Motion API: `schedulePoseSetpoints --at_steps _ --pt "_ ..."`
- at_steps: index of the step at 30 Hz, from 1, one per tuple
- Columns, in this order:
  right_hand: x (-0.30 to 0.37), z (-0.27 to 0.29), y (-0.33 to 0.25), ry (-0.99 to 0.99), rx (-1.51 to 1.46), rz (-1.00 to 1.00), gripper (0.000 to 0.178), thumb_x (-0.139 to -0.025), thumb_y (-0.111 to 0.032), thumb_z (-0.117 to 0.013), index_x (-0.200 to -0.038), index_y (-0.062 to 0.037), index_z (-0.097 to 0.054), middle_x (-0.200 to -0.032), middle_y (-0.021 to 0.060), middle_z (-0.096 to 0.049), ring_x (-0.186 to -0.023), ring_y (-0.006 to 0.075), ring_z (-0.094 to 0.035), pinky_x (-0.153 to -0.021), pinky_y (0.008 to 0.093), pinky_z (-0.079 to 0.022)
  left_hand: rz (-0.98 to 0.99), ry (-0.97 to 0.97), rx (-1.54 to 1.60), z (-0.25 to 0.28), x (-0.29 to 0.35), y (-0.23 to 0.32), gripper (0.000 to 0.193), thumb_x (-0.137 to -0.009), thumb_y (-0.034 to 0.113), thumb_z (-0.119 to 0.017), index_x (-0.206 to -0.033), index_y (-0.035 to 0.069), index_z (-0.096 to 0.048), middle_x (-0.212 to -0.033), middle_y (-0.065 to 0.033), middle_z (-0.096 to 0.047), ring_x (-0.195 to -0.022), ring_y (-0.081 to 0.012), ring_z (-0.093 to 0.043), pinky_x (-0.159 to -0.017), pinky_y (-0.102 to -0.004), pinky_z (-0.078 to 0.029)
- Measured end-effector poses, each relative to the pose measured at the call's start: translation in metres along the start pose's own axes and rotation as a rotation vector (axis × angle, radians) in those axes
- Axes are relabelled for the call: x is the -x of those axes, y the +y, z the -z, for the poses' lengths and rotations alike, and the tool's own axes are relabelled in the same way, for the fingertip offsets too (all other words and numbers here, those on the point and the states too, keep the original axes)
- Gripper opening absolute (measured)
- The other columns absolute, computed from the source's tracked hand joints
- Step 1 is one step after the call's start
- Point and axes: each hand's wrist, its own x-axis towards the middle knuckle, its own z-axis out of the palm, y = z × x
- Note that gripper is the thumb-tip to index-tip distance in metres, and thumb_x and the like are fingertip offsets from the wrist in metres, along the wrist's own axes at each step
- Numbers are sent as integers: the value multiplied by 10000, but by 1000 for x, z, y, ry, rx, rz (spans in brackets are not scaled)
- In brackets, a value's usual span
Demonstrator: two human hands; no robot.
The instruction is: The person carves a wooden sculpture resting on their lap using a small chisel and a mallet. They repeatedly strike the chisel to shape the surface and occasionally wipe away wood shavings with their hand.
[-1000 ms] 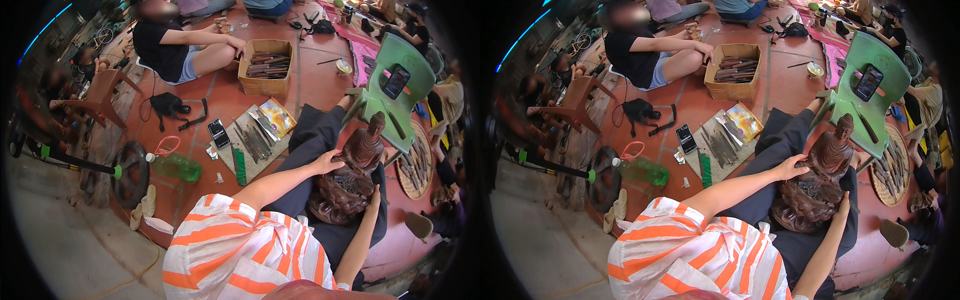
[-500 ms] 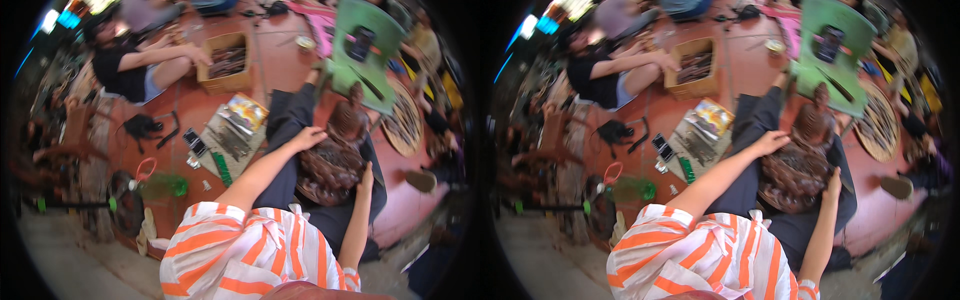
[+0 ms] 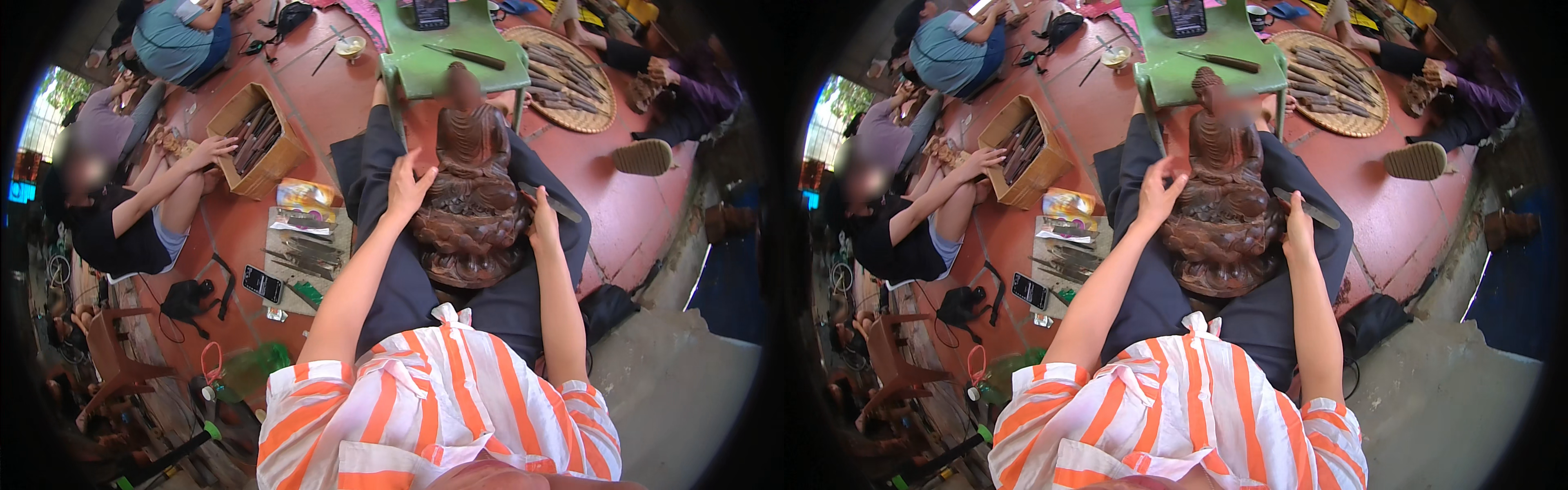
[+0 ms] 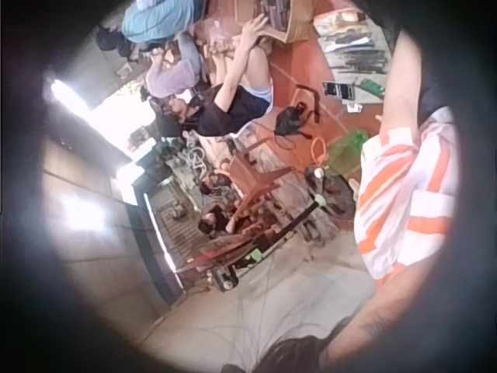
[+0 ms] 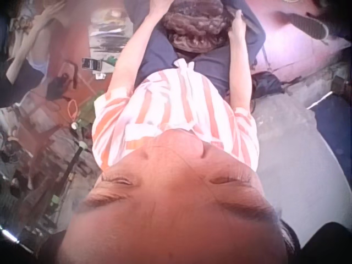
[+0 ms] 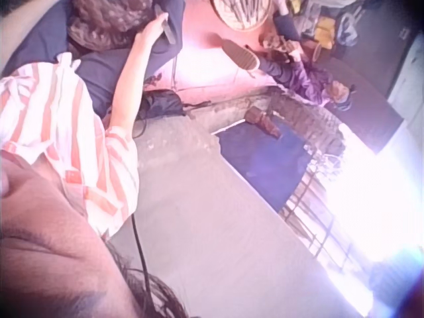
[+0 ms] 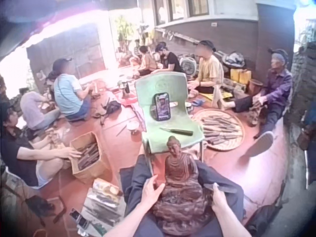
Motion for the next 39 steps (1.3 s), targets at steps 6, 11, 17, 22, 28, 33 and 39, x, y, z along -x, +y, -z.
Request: schedulePoseSetpoints --at_steps 6,11,17,22,28,33,39 --pt "13 -7 -8 42 23 -3 480 -983 -502 -473 -1289 -138 -530 -1192 33 -613 -1088 193 -556 -834 452 -482 -293 209 43 -2 -73 83 654 -811 228 -717 -1319 -48 -410 -1178 -242 -521 -1117 -385 -503 -986 -444 -395" --pt "9 -7 -2 25 24 20 551 -971 -490 -511 -1337 -79 -522 -1248 47 -577 -1136 187 -507 -915 441 -442 -158 224 -52 -18 -149 93 772 -749 343 -761 -1303 -73 -421 -1196 -287 -545 -1118 -401 -548 -963 -432 -432" --pt "24 -19 -6 88 97 66 630 -962 -478 -534 -1401 -33 -457 -1361 82 -496 -1218 190 -439 -1037 344 -325 91 190 -111 -37 -187 99 451 -711 359 -720 -974 0 -653 -893 -198 -689 -853 -351 -675 -794 -414 -519" --pt "33 -20 -11 71 71 32 631 -964 -470 -538 -1407 -30 -448 -1379 75 -481 -1249 187 -421 -1044 340 -315 1 234 -72 -41 -188 92 250 -684 264 -672 -774 32 -693 -756 -168 -693 -745 -329 -689 -717 -406 -534" --pt "42 -14 -15 12 99 -8 564 -956 -490 -545 -1366 -106 -485 -1270 34 -515 -1140 169 -462 -873 360 -414 -64 164 8 -41 -200 70 266 -711 254 -713 -841 22 -706 -779 -130 -703 -737 -261 -679 -711 -347 -521" --pt "49 -10 -20 24 61 3 479 -982 -476 -504 -1279 -101 -534 -1258 81 -539 -1185 216 -471 -869 472 -457 -48 40 136 -48 -206 63 228 -790 197 -636 -865 -14 -683 -793 -125 -705 -736 -226 -666 -698 -338 -507" --pt "67 -5 -21 -17 13 56 427 -1011 -438 -450 -1235 -86 -539 -1296 83 -551 -1247 210 -445 -869 489 -458 -72 1 327 -44 -210 56 225 -794 191 -624 -877 -11 -676 -772 -86 -687 -710 -147 -631 -670 -269 -484"
